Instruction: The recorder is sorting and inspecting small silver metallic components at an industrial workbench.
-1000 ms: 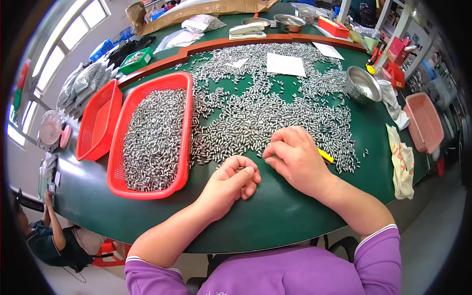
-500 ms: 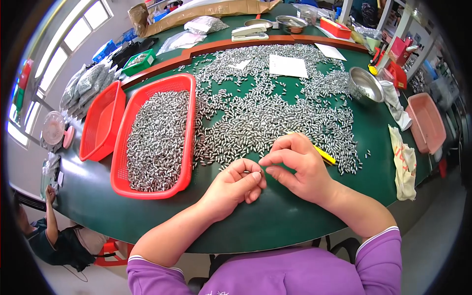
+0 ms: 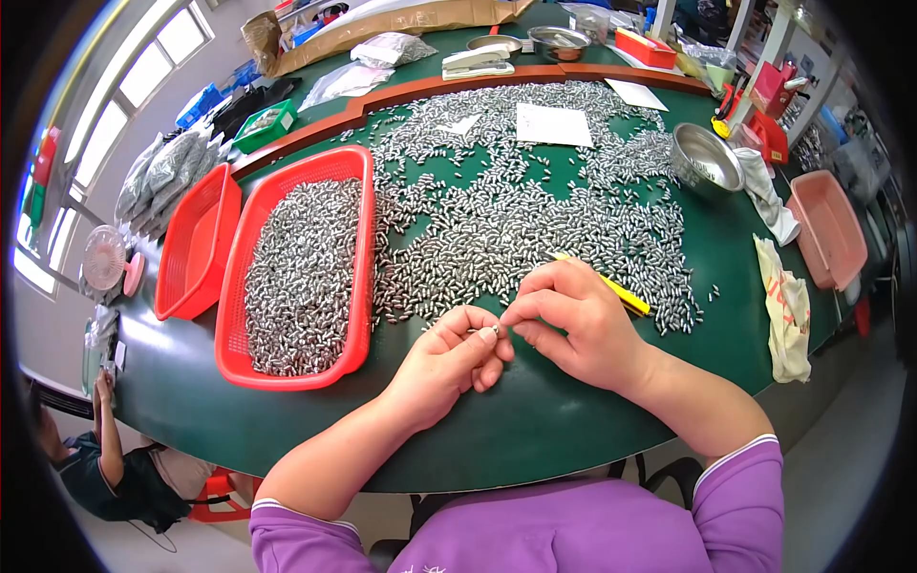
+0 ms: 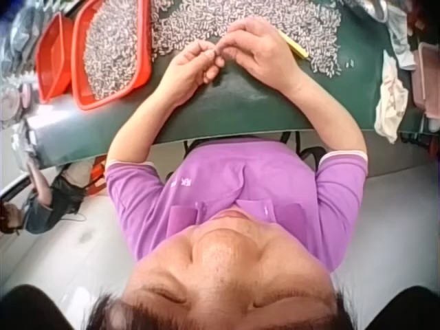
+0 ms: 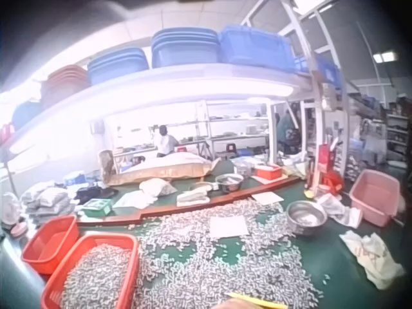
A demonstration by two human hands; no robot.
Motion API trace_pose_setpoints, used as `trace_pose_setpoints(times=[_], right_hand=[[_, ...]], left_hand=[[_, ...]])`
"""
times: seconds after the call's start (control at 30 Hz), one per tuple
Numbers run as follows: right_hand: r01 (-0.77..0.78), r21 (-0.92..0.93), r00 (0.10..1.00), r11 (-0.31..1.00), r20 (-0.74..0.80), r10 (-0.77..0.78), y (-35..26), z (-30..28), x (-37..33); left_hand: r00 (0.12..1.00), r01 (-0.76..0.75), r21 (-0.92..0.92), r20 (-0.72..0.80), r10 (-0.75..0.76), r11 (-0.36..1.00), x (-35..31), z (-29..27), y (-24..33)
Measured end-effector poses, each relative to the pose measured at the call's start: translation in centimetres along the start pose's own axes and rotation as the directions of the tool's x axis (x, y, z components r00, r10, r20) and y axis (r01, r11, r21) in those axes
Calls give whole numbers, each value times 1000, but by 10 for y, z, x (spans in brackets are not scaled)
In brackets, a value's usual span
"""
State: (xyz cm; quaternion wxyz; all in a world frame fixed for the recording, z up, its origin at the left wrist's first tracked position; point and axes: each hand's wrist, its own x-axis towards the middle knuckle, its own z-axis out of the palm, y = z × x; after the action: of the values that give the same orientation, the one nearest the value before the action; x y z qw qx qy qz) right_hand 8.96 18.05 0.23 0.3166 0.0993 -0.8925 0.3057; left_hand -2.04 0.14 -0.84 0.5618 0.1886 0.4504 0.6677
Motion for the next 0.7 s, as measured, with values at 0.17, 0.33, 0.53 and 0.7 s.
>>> trace_pose_setpoints(times=[0.17,0.33,0.53,0.7], right_hand=[[16,-13,1000,1000,7,-16,-2,-2,0],[-9,-163,1000,987,-15,6,0,-7,0],[-213,-504,970,837,-3,245,20,-29,-2],[-273,-531,943,802,18,332,29,-28,-9]], left_hand=[[1000,0,-5,-5,0,1000,0,0,0],[999,-39,32,-27,40,999,0,0,-1],[885,-247,592,-184,427,767,-3,1,-1],[894,-95,951,-48,445,294,-2,7,1]])
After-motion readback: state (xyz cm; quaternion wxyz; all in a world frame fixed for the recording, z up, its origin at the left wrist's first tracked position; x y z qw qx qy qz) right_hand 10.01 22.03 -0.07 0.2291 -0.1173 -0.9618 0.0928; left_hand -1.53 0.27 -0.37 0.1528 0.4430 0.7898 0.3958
